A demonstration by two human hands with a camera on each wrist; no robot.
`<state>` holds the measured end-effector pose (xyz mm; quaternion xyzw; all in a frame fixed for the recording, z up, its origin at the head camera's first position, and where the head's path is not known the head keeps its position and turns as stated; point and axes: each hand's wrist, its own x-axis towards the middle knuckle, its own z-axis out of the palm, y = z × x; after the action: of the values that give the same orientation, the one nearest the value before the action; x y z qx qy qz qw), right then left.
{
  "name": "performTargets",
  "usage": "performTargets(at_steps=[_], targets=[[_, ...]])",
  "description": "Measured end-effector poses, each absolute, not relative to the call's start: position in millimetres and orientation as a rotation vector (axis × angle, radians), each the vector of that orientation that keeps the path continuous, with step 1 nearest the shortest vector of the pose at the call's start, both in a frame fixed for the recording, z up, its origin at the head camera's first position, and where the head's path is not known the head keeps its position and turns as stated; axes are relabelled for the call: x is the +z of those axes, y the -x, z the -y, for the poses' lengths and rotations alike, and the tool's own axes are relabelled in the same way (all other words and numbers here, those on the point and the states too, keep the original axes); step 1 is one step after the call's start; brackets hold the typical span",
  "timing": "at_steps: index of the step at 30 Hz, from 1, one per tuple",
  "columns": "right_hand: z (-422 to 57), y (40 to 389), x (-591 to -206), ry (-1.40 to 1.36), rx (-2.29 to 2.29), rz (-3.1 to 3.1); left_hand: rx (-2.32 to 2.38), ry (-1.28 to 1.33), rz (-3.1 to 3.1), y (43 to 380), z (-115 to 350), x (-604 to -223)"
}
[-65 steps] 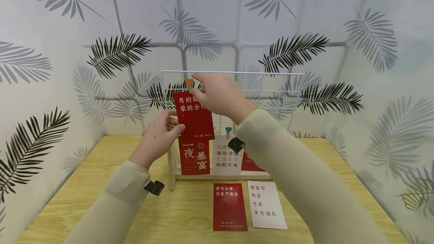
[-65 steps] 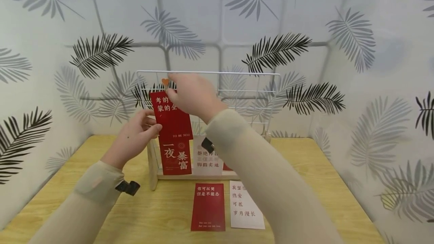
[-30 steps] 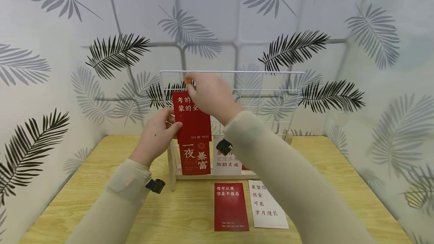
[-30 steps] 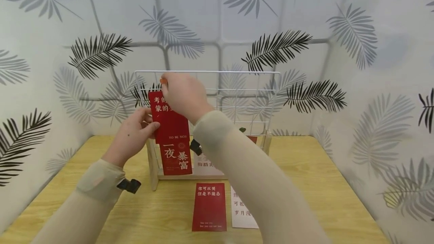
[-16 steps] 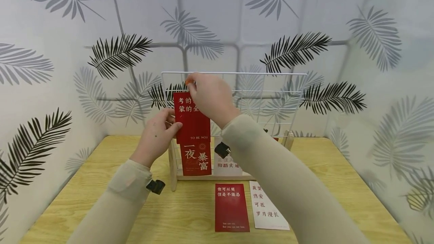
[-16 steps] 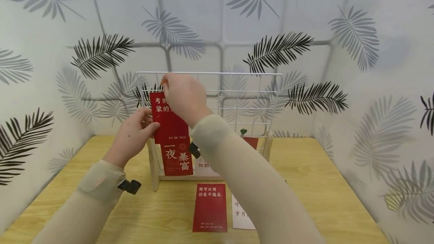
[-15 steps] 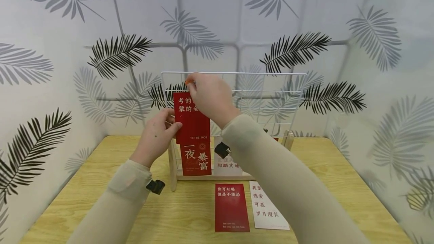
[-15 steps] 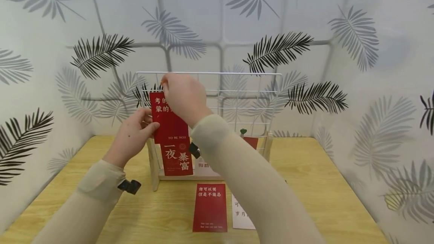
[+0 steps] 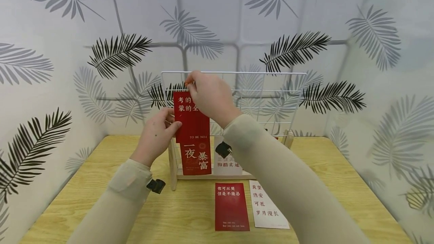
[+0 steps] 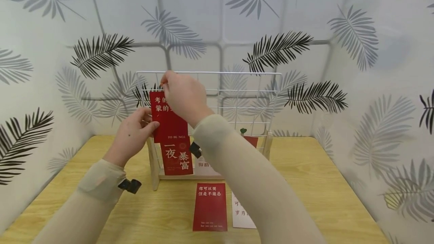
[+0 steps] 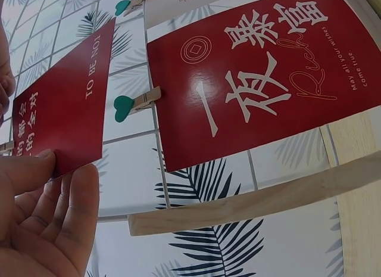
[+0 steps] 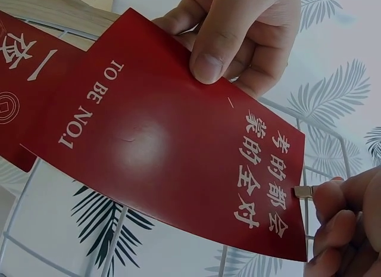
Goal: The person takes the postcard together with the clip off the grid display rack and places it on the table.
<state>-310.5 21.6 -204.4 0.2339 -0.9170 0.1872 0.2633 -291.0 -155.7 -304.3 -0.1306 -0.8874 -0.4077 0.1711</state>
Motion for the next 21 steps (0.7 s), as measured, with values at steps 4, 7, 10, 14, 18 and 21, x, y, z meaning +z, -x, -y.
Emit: performTargets(at_steps=[4,7,10,14,18,21], targets=[[-22.7,310.1,-204.4,-0.654,0.498,2.471,-1.172,0.367,2.514,290.8,155.8,-303.8],[-24.0,310.4,-204.5,-0.669,0.494,2.464,-1.171,0.367,2.510,291.2,155.9,-303.9],[-25.1,310.5,-204.0,-0.685,0.496,2.461,-1.165,0.376,2.502,291.3,156.3,-303.8],[-26.2,309.8,-203.0,-0.702,0.502,2.463,-1.169,0.387,2.485,291.8,156.4,-304.0],[-26.7,309.3,-203.7,-0.717,0.513,2.455,-1.174,0.387,2.484,292.6,157.0,-304.5],[-26.7,309.0,-204.3,-0.727,0.522,2.447,-1.179,0.386,2.489,292.4,157.8,-304.4]])
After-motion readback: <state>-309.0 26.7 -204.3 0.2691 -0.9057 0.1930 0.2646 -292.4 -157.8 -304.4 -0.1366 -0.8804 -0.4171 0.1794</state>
